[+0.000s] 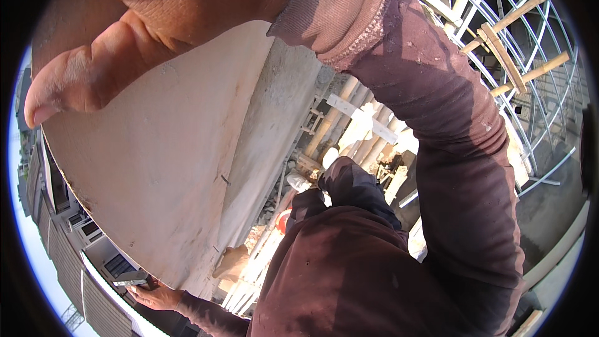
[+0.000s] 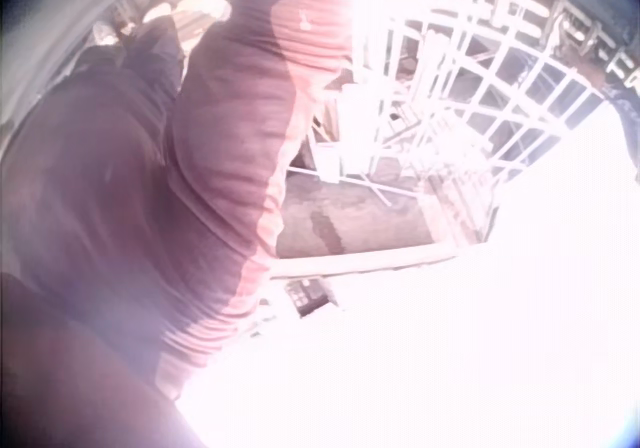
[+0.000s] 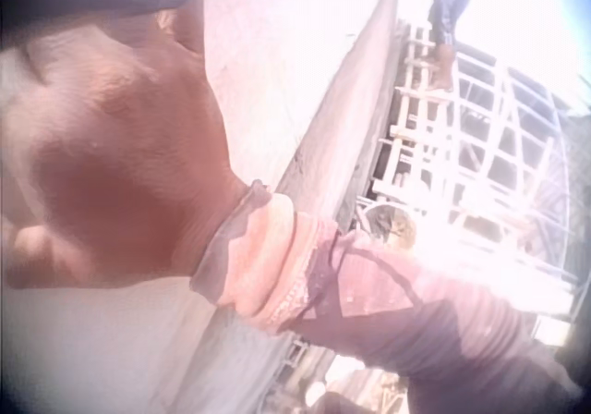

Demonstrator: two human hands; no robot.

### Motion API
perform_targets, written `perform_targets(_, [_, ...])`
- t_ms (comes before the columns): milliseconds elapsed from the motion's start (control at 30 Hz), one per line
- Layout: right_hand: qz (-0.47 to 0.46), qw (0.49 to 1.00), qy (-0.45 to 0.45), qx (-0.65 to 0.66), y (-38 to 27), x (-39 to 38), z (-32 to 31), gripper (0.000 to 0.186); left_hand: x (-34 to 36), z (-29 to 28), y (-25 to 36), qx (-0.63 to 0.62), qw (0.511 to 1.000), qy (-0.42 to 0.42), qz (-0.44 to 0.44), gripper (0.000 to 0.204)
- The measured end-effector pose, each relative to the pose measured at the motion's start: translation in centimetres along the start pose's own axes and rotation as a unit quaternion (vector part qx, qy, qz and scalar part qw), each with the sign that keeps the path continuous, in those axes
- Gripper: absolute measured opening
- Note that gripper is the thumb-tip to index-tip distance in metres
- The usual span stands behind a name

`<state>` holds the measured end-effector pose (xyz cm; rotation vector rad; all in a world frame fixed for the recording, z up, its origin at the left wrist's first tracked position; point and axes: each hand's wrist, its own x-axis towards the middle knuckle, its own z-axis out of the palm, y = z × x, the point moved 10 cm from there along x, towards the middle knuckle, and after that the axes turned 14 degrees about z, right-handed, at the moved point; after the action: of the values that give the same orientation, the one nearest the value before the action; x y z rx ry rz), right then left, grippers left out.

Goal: The person smooths and finishes the wet plaster on a roof edge using a small rectangular trowel while another person holds a board against the side.

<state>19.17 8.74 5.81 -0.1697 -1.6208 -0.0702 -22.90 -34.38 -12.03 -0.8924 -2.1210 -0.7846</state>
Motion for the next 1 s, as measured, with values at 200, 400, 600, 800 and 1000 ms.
perform_targets(200, [0.003,1.000,-0.016,0.000,0.9,1.8,-0.8,0.039,-0.5,0.0,0.7,0.132,0.982,-0.062,0.122,0.049])
perform_targets(400, [0.009,1.000,-0.010,0.017,0.8,2.5,1.2,0.043,-2.0,0.0,2.0,-0.167,0.960,0.051,-0.220,0.057])
perform_targets(600, [0.004,1.000,-0.030,-0.006,1.8,3.5,0.7,0.047,-1.4,0.5,2.4,-0.177,0.958,0.060,-0.218,0.057])
perform_targets(800, [-0.020,0.996,-0.077,-0.037,2.1,3.9,-0.7,0.052,-2.1,0.4,1.2,-0.154,0.965,0.055,-0.207,0.056])
perform_targets(1000, [-0.017,0.988,-0.134,-0.077,2.5,4.0,-0.9,0.056,-2.3,0.2,0.2,-0.106,0.968,0.028,-0.225,0.053])
